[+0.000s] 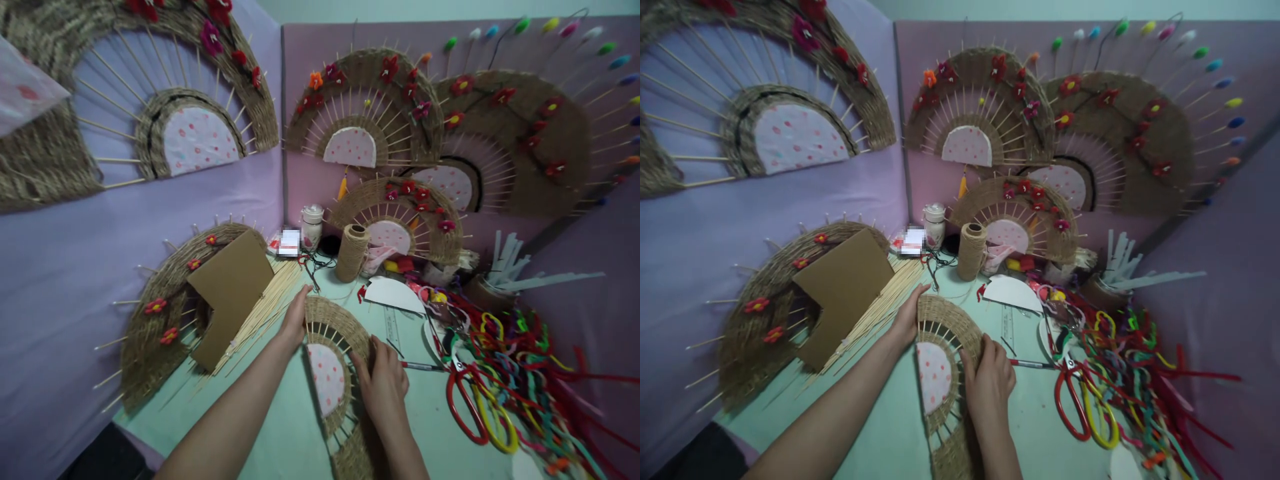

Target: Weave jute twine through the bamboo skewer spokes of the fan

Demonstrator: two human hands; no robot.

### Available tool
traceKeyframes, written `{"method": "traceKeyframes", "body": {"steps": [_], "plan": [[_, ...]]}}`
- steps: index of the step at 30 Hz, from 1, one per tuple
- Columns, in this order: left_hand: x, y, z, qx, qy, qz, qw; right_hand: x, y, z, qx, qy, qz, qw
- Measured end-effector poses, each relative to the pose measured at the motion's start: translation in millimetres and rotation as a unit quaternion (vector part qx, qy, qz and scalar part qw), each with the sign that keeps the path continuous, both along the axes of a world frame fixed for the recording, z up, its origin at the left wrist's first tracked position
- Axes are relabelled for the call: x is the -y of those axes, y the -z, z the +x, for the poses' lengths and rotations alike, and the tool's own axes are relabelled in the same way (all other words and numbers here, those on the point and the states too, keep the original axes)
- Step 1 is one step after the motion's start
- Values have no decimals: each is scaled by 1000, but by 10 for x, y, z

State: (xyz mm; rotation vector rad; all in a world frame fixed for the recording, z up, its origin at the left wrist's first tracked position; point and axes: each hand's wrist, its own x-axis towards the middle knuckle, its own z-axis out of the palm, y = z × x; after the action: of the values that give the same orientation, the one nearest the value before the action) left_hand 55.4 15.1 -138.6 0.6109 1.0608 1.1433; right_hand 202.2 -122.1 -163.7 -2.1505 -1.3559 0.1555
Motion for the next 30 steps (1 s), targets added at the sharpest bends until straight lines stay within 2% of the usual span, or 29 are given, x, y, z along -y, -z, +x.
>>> {"method": "traceKeyframes", "body": {"steps": [2,4,9,14,17,20,23,25,28,30], "plan": [[7,-26,-16,51,50,-20,997,7,6,-3,-6,-7,24,1000],[30,-35,-21,86,71,-29,993,16,4,-4,-15,-11,44,999],[84,-40,-35,112,60,-37,991,15,-37,-19,-43,-7,60,997],[118,-118,-89,128,64,-45,989,31,-79,-8,-57,-24,70,996],[152,-201,-118,140,68,-30,987,97,-239,46,4,-23,58,998],[202,-296,-130,143,82,-12,986,104,-572,86,89,-15,78,993],[257,-376,-133,134,88,15,987,-77,-925,36,80,-101,153,980],[286,-411,-138,137,86,32,986,-293,-1061,-39,54,-175,183,966],[308,-434,-155,141,84,53,985,-646,-1090,-114,38,-262,172,949],[306,-432,-169,131,81,58,986,-855,-1068,-66,32,-276,173,945]]}}
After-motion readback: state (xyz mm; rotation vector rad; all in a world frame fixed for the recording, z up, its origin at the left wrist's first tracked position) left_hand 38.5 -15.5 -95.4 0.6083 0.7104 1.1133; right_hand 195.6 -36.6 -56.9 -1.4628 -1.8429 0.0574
